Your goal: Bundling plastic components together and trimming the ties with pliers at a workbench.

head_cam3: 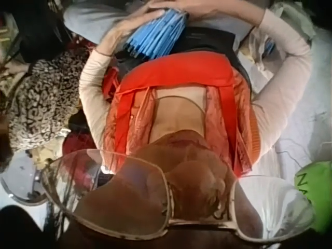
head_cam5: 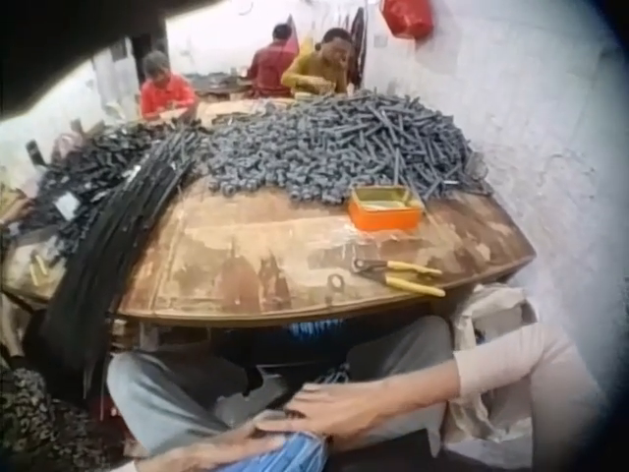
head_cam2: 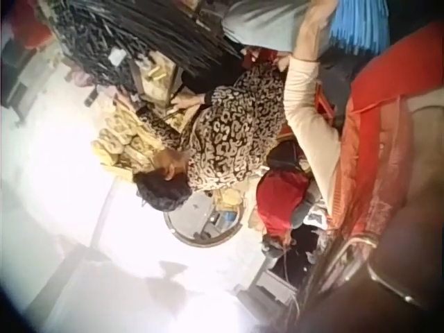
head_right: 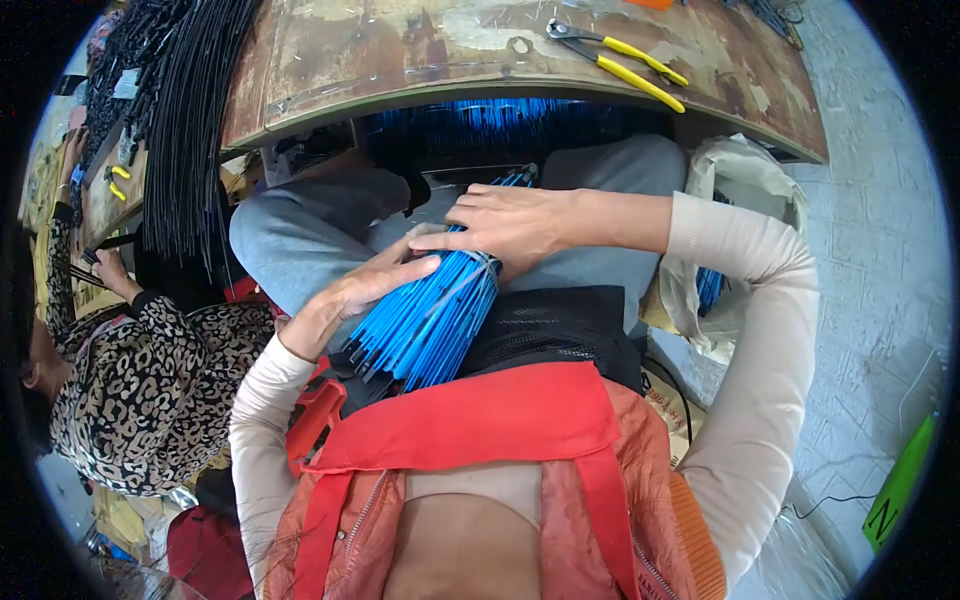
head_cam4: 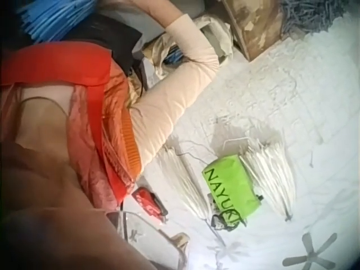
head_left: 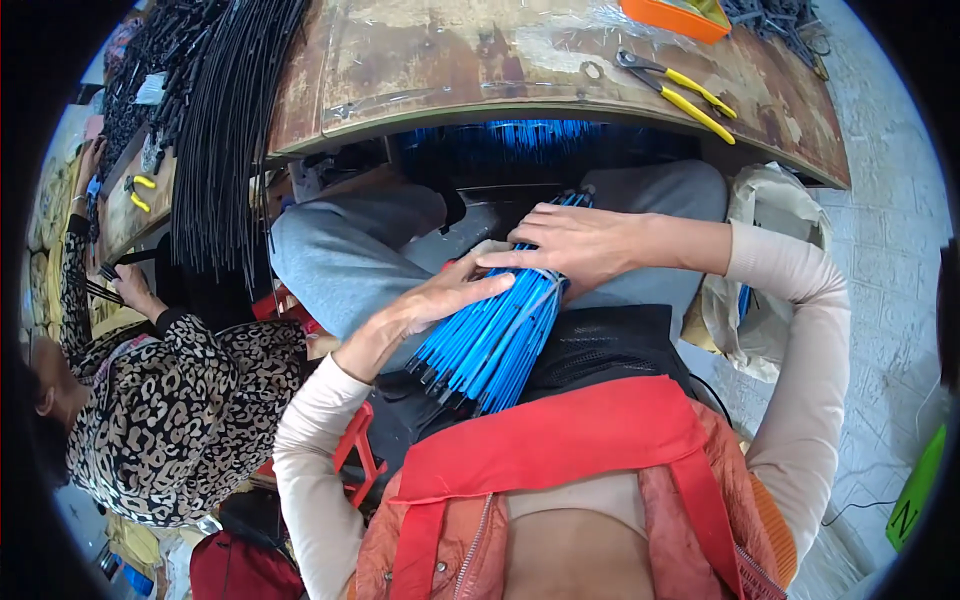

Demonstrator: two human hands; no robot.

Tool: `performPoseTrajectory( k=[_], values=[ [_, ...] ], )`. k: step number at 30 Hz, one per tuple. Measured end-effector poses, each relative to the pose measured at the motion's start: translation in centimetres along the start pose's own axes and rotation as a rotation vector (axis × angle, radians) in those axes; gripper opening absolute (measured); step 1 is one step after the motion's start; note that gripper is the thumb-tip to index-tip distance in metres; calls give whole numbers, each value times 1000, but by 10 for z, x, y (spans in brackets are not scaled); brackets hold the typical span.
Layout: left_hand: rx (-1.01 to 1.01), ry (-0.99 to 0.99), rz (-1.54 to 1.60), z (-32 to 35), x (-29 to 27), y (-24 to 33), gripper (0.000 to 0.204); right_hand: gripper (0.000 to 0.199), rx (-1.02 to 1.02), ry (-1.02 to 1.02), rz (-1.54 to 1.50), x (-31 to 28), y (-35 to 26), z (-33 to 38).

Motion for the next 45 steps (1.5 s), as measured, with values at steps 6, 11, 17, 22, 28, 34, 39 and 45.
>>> performPoseTrajectory(
  k=[6,11,17,22,28,34,39,45],
  values=[
    [156,-48,580,29,-96,-18,61,75,-68,267,43,-36,28,16],
    [136,273,475,71,-124,-31,57,70,533,184,-117,-1,144,47],
    [388,152,760,51,-127,-19,49,67,712,531,-377,54,291,90],
    [277,50,673,7,-123,7,49,63,631,474,-352,50,368,37],
    [153,-4,689,-16,-117,8,59,59,502,472,-286,74,365,-26],
    [-314,463,673,-4,-132,-44,48,55,397,439,-248,129,272,-172],
    [-345,508,636,16,-132,-88,63,52,299,408,-191,133,266,-240],
    [-58,117,609,-16,-117,-12,76,49,227,382,-81,130,342,-157]
  ],
)
Point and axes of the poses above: each hand's wrist, its own z-axis away from the middle knuckle, its own x-axis out of the palm, y = z × x, the point moved 8 cm from there along -z, towards the middle knuckle, and after that the axes turned 7 degrees about -x, right-handed, at the moved point
